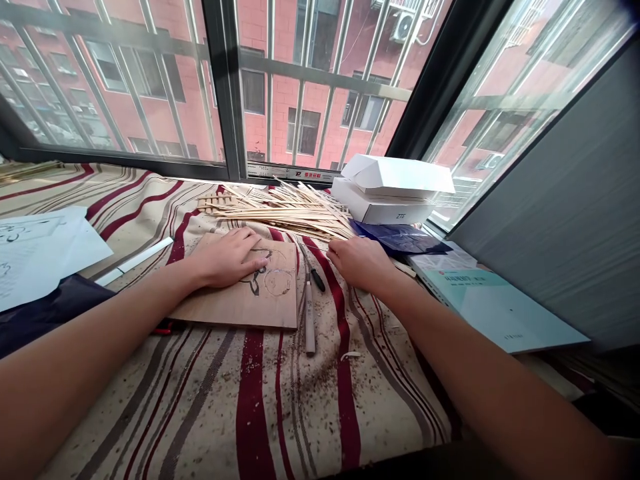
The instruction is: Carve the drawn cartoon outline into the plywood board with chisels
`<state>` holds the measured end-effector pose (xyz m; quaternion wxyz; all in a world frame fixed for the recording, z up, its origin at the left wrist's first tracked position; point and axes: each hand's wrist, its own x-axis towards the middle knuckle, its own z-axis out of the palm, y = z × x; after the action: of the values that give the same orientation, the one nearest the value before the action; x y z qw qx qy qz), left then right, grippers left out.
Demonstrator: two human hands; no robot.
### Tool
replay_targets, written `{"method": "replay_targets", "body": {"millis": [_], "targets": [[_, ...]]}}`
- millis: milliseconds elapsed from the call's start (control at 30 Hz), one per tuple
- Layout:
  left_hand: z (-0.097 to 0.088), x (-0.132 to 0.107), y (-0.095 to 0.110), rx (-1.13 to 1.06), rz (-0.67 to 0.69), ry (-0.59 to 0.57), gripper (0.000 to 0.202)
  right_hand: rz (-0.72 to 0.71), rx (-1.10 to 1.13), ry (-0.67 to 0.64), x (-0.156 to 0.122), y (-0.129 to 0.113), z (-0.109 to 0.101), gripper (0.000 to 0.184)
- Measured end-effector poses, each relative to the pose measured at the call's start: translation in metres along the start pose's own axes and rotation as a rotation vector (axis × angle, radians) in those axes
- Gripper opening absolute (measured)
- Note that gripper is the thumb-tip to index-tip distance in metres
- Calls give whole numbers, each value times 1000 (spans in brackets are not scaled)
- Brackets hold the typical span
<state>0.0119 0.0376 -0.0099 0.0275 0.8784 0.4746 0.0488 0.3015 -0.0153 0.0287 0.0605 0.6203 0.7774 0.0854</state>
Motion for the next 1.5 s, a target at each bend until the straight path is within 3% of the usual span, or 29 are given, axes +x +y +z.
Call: {"method": "replay_targets", "body": {"millis": [133,233,333,400,533,633,733,900,1033,1100,1267,1400,1500], "targets": [[-5,0,-3,10,52,-29,75,-105,46,28,-4,-2,-2,30],[-9,0,-6,3,108,-80,82,-369,207,139,-10,-2,-8,26],[-10,0,-8,-21,157,-96,82,-773,470,-1,-17,0,-12,23],[-9,0,-9,-37,174,-81,80,-898,512,-115,-21,0,-14,28],[-7,1,-9,-53,188,-65,79,-883,402,-93,-24,-1,-13,24],[-8,2,-8,-55,222,-68,78,-922,488,-45,-20,2,-12,17],[-10,3,-5,-41,259,-66,77,-922,763,27,-14,4,-9,11],[-14,1,-2,-39,328,-76,77,-746,1421,81,-10,-1,-8,8],[-15,-3,0,-109,372,-37,75,-642,1837,127,-17,-14,-27,14],[-14,-4,2,-142,387,-24,73,-570,1950,79,-17,-23,-38,7],[-12,-3,9,-190,428,1,58,-483,2047,-132,2,-55,-43,53],[-12,-3,17,-135,455,46,42,-451,2179,-78,14,-81,-26,48],[-14,-5,19,-88,453,59,40,-466,2184,-59,14,-85,-15,47]]}}
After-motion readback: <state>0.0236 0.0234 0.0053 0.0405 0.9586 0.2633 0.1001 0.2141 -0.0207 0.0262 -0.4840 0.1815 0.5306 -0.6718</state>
